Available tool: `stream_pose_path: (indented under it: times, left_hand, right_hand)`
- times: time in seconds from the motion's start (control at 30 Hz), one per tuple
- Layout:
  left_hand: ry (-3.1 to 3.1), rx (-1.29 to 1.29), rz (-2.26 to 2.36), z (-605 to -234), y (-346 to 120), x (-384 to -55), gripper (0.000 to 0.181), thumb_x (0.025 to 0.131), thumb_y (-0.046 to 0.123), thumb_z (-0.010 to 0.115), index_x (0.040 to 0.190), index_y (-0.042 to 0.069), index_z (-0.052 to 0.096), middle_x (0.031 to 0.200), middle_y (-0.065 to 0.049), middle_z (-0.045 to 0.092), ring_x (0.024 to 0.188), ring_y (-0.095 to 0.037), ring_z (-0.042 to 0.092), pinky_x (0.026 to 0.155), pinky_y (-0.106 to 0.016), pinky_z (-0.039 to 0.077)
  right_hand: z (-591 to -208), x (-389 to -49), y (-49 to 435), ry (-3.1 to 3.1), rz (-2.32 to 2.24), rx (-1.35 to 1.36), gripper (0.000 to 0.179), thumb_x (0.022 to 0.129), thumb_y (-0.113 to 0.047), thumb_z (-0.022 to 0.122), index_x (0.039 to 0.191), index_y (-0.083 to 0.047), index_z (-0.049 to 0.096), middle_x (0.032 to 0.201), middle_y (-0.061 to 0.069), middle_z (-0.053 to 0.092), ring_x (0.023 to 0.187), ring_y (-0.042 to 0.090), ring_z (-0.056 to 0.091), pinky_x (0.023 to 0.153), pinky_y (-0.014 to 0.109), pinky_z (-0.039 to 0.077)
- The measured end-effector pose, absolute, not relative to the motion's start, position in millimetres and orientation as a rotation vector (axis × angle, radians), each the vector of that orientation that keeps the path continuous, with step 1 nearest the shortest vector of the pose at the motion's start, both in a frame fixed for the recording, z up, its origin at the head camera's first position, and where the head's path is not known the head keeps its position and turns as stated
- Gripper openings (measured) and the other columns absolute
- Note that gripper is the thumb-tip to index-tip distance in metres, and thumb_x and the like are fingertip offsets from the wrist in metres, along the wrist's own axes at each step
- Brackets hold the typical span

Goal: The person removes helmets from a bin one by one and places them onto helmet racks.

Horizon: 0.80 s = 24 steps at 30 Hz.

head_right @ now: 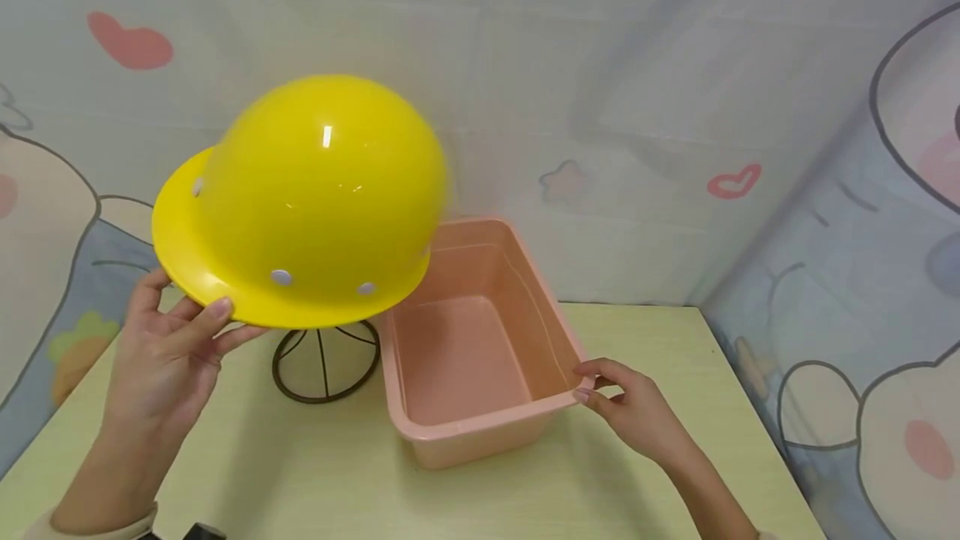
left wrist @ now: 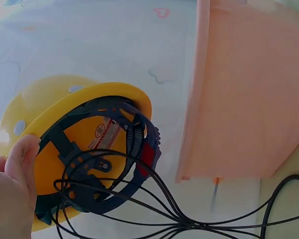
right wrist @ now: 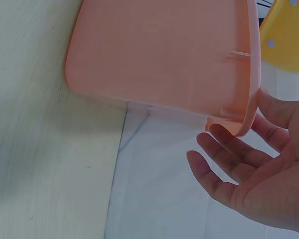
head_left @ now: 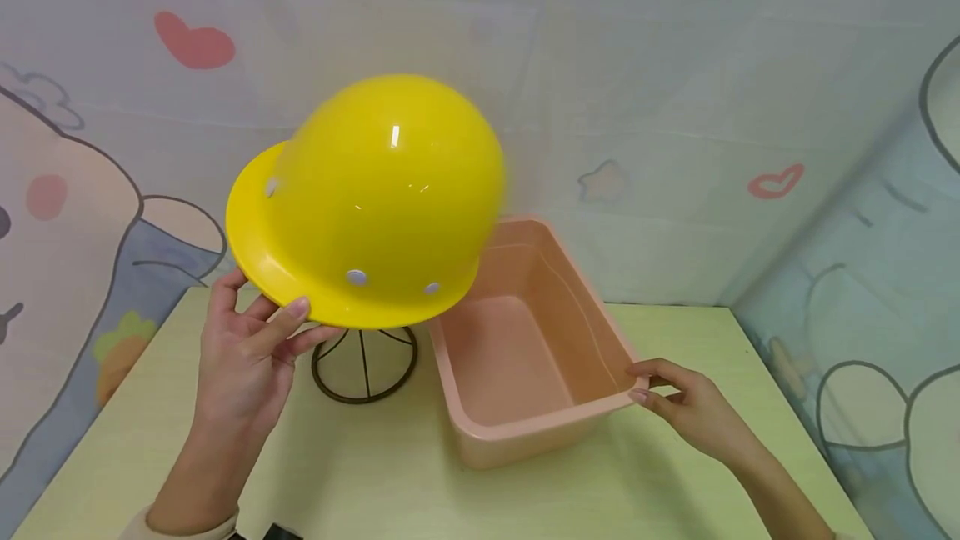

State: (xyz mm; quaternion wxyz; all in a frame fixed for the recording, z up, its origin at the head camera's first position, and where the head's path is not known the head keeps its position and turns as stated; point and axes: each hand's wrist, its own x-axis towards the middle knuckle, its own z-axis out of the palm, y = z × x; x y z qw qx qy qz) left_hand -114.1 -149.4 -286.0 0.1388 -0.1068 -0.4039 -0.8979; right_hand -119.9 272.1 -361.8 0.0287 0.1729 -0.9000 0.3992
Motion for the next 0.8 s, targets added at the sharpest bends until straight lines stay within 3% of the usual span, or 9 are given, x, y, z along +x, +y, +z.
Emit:
stream_pose_path:
  times: [0.8]
  left_hand:
    - [-0.782,-0.289,-2.707,-316.1,-175.2,-123.7,0.041,0.085,-0.021,0.043,0.117,0.003,0.034,0.103,-0.02,0.06,0.083,-0.03,0.065,0.067,-0.043,0.054]
  right_hand:
    - [-361.2,-119.7,270.8,-2.786,1.227,0.517,0.024,0.085,-0.012,0.065,0.107,-0.002,0.062,0.096,0.006,0.061,0.083,0.009,0.053,0.064,0.025,0.054]
